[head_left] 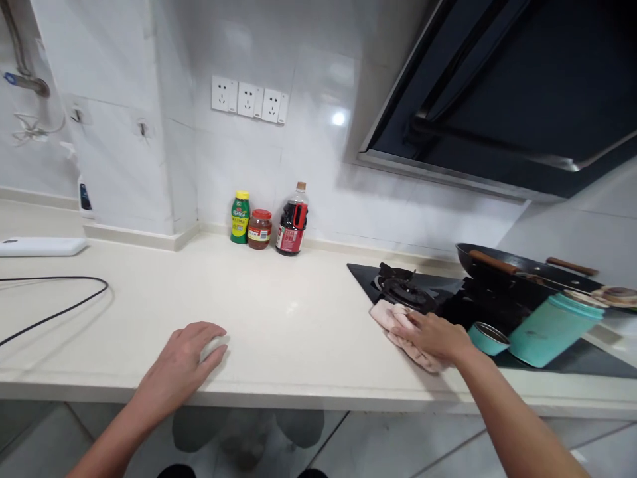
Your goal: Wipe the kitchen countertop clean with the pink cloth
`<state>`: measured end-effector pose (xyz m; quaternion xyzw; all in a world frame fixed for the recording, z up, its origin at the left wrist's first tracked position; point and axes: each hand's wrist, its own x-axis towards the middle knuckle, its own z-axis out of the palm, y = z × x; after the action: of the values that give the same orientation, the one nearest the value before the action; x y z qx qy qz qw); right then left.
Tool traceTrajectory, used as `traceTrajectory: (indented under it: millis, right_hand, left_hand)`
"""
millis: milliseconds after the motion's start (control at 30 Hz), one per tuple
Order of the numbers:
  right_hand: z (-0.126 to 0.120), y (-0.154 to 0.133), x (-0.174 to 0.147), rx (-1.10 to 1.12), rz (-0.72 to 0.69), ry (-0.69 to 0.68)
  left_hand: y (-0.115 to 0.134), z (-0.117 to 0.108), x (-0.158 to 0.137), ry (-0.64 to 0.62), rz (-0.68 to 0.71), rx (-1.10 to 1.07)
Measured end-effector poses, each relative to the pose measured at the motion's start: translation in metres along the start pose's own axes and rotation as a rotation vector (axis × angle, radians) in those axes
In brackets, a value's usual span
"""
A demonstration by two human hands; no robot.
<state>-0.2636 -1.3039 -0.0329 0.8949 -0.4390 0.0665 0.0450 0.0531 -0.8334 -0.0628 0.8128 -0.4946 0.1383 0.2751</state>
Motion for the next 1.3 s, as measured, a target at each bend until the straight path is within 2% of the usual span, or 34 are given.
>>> traceTrajectory:
  millis: [333, 433, 500, 633, 733, 867, 933, 1033, 1133, 1233, 1300]
  right_hand:
    - [0.008, 0.006, 0.023, 0.004, 0.2, 0.029]
    - [0.011, 0.014, 0.021, 0.038, 0.169, 0.007]
    - [0.014, 0.024, 0.009, 0.059, 0.122, -0.008]
    - [0.019, 0.055, -0.031, 0.094, 0.057, -0.007]
    - [0.029, 0.093, -0.06, 0.13, 0.031, 0.012]
    - [0.049, 0.149, -0.085, 0.177, 0.054, 0.108]
    - [0.055, 0.162, -0.092, 0.094, 0.092, 0.133]
    - [0.05, 0.149, -0.097, -0.198, 0.029, 0.104]
    - [0.035, 0.103, -0.097, -0.384, -0.147, 0.109]
    - [0.021, 0.046, -0.099, -0.335, -0.266, 0.15]
    - [0.014, 0.006, -0.104, -0.213, -0.239, 0.179]
  left_hand:
    - [-0.01, 0.004, 0.002, 0.016, 0.008, 0.032]
    - [-0.013, 0.006, 0.003, 0.022, 0.01, 0.029]
    - [-0.014, 0.007, 0.002, 0.03, 0.016, 0.026]
    - [-0.014, 0.007, 0.002, 0.026, 0.019, 0.033]
    - [-0.014, 0.007, 0.002, 0.03, 0.015, 0.024]
    - [-0.014, 0.007, 0.002, 0.013, 0.021, 0.018]
    - [-0.013, 0.007, 0.002, 0.006, 0.023, 0.03]
    - [-0.01, 0.007, 0.004, 0.006, 0.043, 0.046]
    - [-0.006, 0.006, 0.005, 0.007, 0.057, 0.059]
    - [-0.004, 0.005, 0.006, 0.005, 0.054, 0.077]
    - [-0.003, 0.005, 0.006, 0.003, 0.056, 0.082]
